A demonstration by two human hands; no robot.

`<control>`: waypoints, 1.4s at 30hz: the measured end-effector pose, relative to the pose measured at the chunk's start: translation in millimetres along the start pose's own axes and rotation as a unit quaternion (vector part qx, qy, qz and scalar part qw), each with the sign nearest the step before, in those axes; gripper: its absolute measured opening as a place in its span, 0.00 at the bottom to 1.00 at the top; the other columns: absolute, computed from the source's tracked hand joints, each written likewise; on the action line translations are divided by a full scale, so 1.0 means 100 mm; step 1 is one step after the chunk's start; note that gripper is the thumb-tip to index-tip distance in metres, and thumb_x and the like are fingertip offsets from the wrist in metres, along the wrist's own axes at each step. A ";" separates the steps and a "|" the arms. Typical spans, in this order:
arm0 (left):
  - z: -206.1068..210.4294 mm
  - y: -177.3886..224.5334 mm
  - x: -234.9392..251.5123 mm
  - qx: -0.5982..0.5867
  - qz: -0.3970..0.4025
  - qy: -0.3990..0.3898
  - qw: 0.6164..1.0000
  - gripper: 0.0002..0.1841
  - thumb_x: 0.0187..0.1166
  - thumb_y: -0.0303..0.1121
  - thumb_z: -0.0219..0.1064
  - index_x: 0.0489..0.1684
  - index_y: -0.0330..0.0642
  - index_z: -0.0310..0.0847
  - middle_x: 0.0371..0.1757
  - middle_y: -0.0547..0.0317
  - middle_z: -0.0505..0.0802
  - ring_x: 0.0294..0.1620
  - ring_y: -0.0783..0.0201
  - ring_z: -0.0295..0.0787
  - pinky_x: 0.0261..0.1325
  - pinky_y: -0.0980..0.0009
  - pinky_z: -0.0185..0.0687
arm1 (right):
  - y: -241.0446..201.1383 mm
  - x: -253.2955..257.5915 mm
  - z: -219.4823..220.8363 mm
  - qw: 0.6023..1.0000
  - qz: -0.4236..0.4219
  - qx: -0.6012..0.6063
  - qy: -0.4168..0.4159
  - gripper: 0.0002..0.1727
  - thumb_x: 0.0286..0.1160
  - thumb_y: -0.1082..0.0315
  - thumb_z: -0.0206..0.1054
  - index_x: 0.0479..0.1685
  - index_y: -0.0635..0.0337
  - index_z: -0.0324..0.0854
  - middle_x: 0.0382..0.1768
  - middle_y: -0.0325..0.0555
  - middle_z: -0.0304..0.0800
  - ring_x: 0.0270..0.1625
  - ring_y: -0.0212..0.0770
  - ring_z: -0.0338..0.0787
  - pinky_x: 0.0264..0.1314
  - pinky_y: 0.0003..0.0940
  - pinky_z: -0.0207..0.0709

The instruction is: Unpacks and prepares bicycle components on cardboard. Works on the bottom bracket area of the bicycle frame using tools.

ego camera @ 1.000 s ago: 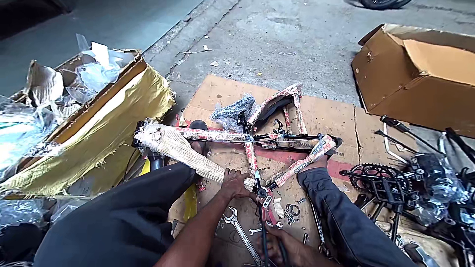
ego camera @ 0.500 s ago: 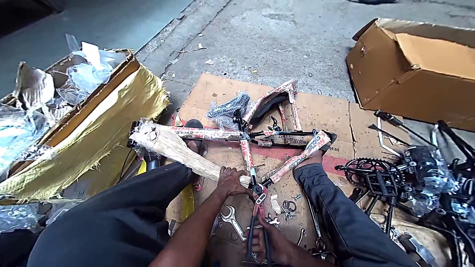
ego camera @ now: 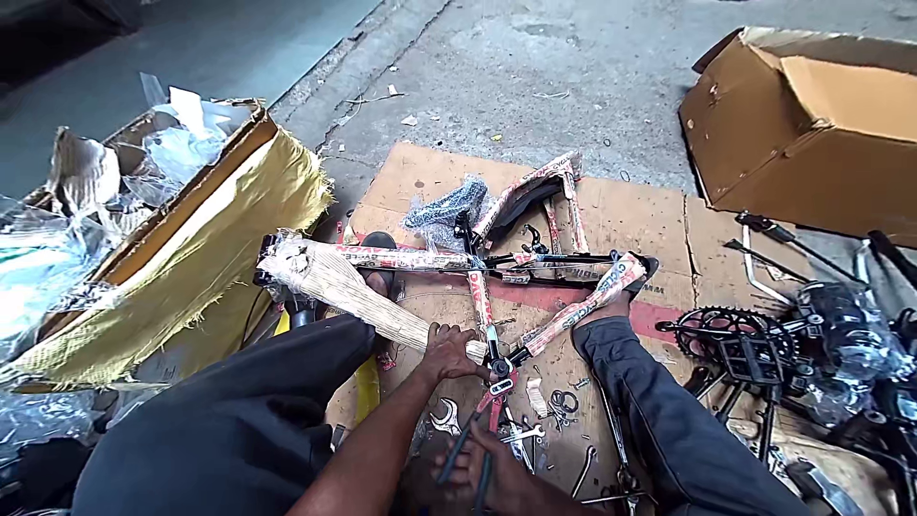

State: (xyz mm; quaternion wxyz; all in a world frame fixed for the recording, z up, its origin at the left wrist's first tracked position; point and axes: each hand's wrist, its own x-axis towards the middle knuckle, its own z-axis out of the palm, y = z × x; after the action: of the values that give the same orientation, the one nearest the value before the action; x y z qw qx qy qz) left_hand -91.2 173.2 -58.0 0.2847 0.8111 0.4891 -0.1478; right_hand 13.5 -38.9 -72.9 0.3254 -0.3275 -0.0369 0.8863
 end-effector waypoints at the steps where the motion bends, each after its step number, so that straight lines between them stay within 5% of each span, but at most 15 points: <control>1: 0.01 0.01 0.01 0.006 0.000 0.015 1.000 0.51 0.38 0.84 0.74 0.67 0.66 0.84 0.57 0.59 0.90 0.66 0.54 0.80 0.82 0.42 0.53 | -0.14 -0.25 -0.29 0.997 0.058 -0.041 -0.016 0.40 0.83 0.29 0.43 0.66 0.56 0.78 0.59 0.53 0.92 0.65 0.53 0.90 0.66 0.52 0.83; 3: 0.02 0.04 0.02 0.010 -0.009 0.026 1.000 0.52 0.36 0.85 0.74 0.67 0.66 0.85 0.58 0.59 0.90 0.66 0.54 0.81 0.83 0.42 0.53 | -0.49 -0.61 -0.70 0.977 0.150 -0.153 0.021 0.42 0.81 0.26 0.42 0.61 0.54 0.82 0.50 0.48 0.94 0.51 0.44 0.93 0.45 0.37 0.85; 5: 0.06 0.04 0.02 0.021 -0.016 0.021 0.999 0.54 0.34 0.87 0.71 0.68 0.68 0.83 0.58 0.60 0.91 0.67 0.56 0.81 0.83 0.44 0.53 | -0.57 -0.68 -0.68 0.958 0.172 -0.218 0.074 0.35 0.84 0.29 0.47 0.53 0.53 0.82 0.38 0.44 0.95 0.31 0.33 0.91 0.21 0.22 0.73; 6: 0.06 0.02 0.03 0.023 -0.011 0.020 0.999 0.54 0.35 0.87 0.71 0.69 0.67 0.83 0.58 0.60 0.91 0.66 0.56 0.81 0.83 0.44 0.53 | -0.45 -0.59 -0.52 0.960 0.148 -0.207 0.116 0.33 0.85 0.32 0.52 0.52 0.55 0.82 0.35 0.44 0.94 0.26 0.32 0.88 0.18 0.21 0.69; 9: -0.02 -0.01 0.04 0.005 0.005 -0.002 1.000 0.48 0.45 0.84 0.71 0.67 0.66 0.83 0.58 0.58 0.90 0.66 0.55 0.80 0.83 0.42 0.50 | 0.10 0.20 0.38 0.975 -0.038 -0.005 0.218 0.25 0.90 0.43 0.53 0.52 0.58 0.79 0.33 0.44 0.92 0.27 0.32 0.88 0.20 0.22 0.72; 12: -0.06 -0.01 0.07 -0.003 0.009 -0.026 1.000 0.49 0.48 0.83 0.70 0.72 0.65 0.81 0.63 0.56 0.89 0.71 0.53 0.78 0.86 0.40 0.47 | 0.15 0.86 0.81 0.957 -0.135 0.175 0.189 0.29 0.90 0.42 0.52 0.66 0.59 0.77 0.53 0.50 0.92 0.53 0.46 0.92 0.53 0.46 0.86; 17: -0.03 0.02 -0.01 -0.007 0.004 0.012 1.000 0.49 0.40 0.82 0.75 0.67 0.65 0.84 0.58 0.57 0.90 0.66 0.54 0.81 0.85 0.41 0.49 | -0.11 -0.19 -0.18 0.998 0.055 -0.035 0.005 0.43 0.82 0.26 0.41 0.62 0.54 0.84 0.53 0.48 0.94 0.57 0.45 0.92 0.57 0.43 0.85; 20: 0.05 0.04 0.04 0.016 -0.010 0.027 0.999 0.52 0.34 0.86 0.72 0.66 0.68 0.84 0.56 0.59 0.91 0.64 0.55 0.82 0.82 0.44 0.54 | -0.51 -0.65 -0.62 0.963 0.176 -0.187 0.084 0.41 0.82 0.26 0.43 0.50 0.54 0.85 0.40 0.45 0.95 0.40 0.38 0.93 0.35 0.30 0.81; 24: 0.01 -0.03 0.06 0.010 -0.003 0.004 1.000 0.48 0.44 0.84 0.71 0.68 0.68 0.83 0.59 0.58 0.90 0.67 0.54 0.80 0.83 0.43 0.52 | 0.06 0.12 0.23 0.980 -0.005 -0.029 0.197 0.27 0.90 0.42 0.51 0.46 0.58 0.81 0.32 0.44 0.92 0.30 0.35 0.90 0.23 0.25 0.74; 27: -0.01 -0.05 0.08 0.000 0.008 -0.009 1.000 0.46 0.51 0.83 0.69 0.69 0.65 0.83 0.60 0.57 0.90 0.68 0.54 0.80 0.84 0.42 0.51 | 0.20 0.79 0.75 0.962 -0.118 0.162 0.186 0.26 0.90 0.44 0.53 0.54 0.61 0.80 0.42 0.49 0.92 0.42 0.43 0.92 0.40 0.39 0.85; 32: 0.08 -0.07 0.00 -0.008 0.007 0.047 0.999 0.50 0.42 0.85 0.71 0.69 0.67 0.83 0.58 0.59 0.91 0.66 0.55 0.81 0.86 0.44 0.50 | 0.00 -0.10 -0.03 0.998 0.044 -0.015 0.038 0.38 0.87 0.33 0.42 0.62 0.59 0.79 0.54 0.52 0.93 0.59 0.50 0.92 0.63 0.50 0.85; 35: 0.10 0.07 -0.26 -0.074 0.046 0.202 0.976 0.49 0.48 0.69 0.83 0.76 0.57 0.79 0.69 0.46 0.84 0.75 0.42 0.74 0.83 0.33 0.52 | -0.54 -0.66 -0.76 0.969 0.151 -0.183 0.069 0.33 0.85 0.35 0.51 0.64 0.53 0.84 0.45 0.47 0.95 0.45 0.41 0.94 0.41 0.34 0.85; 37: 0.25 0.34 -0.40 -0.017 0.138 0.292 0.946 0.44 0.49 0.65 0.76 0.72 0.55 0.82 0.72 0.47 0.83 0.76 0.42 0.73 0.77 0.32 0.61 | -0.93 -0.82 -0.96 0.927 0.174 -0.308 0.125 0.23 0.81 0.44 0.65 0.63 0.48 0.81 0.39 0.42 0.94 0.35 0.33 0.91 0.28 0.25 0.78; 39: 0.40 0.72 -0.57 0.031 0.273 0.211 0.938 0.44 0.49 0.62 0.77 0.75 0.57 0.80 0.76 0.49 0.82 0.80 0.45 0.72 0.80 0.37 0.61 | -1.19 -0.84 -0.99 0.890 0.183 -0.398 0.128 0.19 0.74 0.53 0.76 0.58 0.48 0.79 0.37 0.39 0.93 0.29 0.28 0.89 0.21 0.21 0.74; 42: 0.75 1.22 -0.58 0.064 0.338 0.003 0.939 0.64 0.44 0.46 0.90 0.94 0.53 0.54 0.85 0.35 0.71 0.89 0.36 0.59 0.93 0.38 0.38 | -1.26 -0.82 -0.89 0.858 0.191 -0.455 0.143 0.17 0.67 0.61 0.81 0.52 0.51 0.83 0.32 0.38 0.94 0.19 0.25 0.81 0.15 0.18 0.64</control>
State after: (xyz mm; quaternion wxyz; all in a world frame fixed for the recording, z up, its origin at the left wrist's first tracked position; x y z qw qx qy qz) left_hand -8.4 42.7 -48.7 0.2639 0.9455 0.1767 -0.0720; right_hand 184.2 -2.8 -62.2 -0.0338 -0.5633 -0.3262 0.7584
